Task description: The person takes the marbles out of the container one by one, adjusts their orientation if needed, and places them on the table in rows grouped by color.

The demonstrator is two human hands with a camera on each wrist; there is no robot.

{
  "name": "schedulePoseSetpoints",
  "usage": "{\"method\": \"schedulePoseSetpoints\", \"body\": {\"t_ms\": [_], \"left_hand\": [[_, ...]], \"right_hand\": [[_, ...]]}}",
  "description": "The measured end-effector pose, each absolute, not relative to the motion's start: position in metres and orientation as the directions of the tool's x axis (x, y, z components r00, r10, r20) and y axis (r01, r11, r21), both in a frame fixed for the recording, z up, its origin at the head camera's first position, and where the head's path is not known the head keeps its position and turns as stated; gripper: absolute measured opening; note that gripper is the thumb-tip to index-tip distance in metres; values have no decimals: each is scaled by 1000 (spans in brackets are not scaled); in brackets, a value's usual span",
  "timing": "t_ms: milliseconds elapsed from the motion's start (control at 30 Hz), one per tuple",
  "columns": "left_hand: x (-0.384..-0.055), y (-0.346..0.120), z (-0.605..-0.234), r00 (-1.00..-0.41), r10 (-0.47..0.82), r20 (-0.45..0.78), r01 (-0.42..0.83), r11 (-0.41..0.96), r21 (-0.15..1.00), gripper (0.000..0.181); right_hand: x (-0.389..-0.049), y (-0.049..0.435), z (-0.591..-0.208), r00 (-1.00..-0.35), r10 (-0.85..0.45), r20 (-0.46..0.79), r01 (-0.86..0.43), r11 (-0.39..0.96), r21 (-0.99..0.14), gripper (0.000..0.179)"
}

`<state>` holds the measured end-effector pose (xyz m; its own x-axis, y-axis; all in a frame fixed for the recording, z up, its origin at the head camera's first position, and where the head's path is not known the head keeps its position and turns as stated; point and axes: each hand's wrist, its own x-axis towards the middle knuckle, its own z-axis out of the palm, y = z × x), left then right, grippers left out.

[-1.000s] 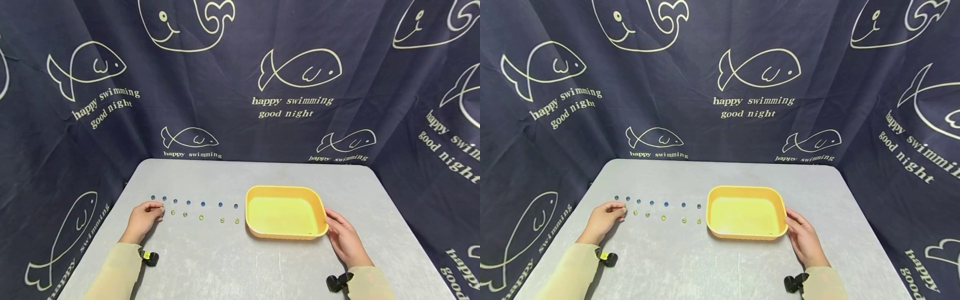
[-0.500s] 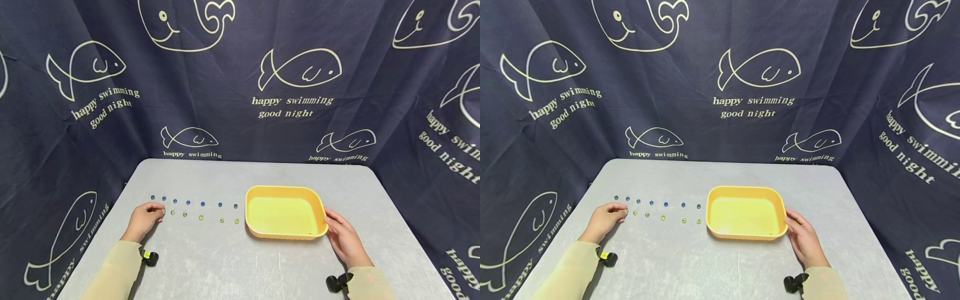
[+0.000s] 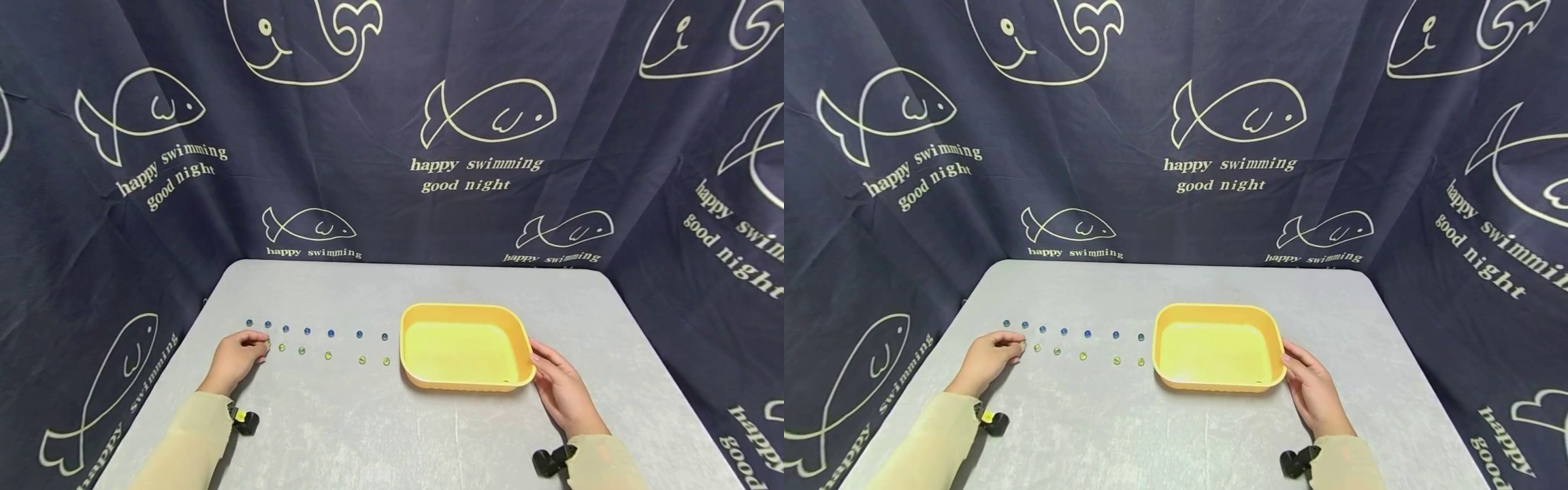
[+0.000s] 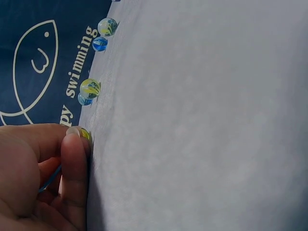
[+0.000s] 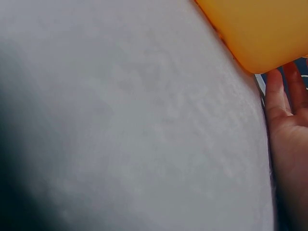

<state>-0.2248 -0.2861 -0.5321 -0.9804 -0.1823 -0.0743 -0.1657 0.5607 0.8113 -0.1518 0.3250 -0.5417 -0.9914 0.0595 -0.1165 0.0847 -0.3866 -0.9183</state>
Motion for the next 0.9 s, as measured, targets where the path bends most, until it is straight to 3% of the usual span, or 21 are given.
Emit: {"method": "schedulePoseSetpoints", "body": {"t_ms": [467,700,900], "left_hand": [[-220,-276,-518,-974,-192,-122,-201,476,856,29],[-219,-244,-496,-993,-121,-8,-67,496,865,27],[-219,-190,-481,-998,25,50,56,433,900,22]], "right_hand": [[-151,325,-541,-993,70,-99,65,-381,-922,39],[-151,324,-542,-991,80,-111,77,-343,-936,45],[-151,324,-541,-990,83,-114,78,-349,-934,45]]}}
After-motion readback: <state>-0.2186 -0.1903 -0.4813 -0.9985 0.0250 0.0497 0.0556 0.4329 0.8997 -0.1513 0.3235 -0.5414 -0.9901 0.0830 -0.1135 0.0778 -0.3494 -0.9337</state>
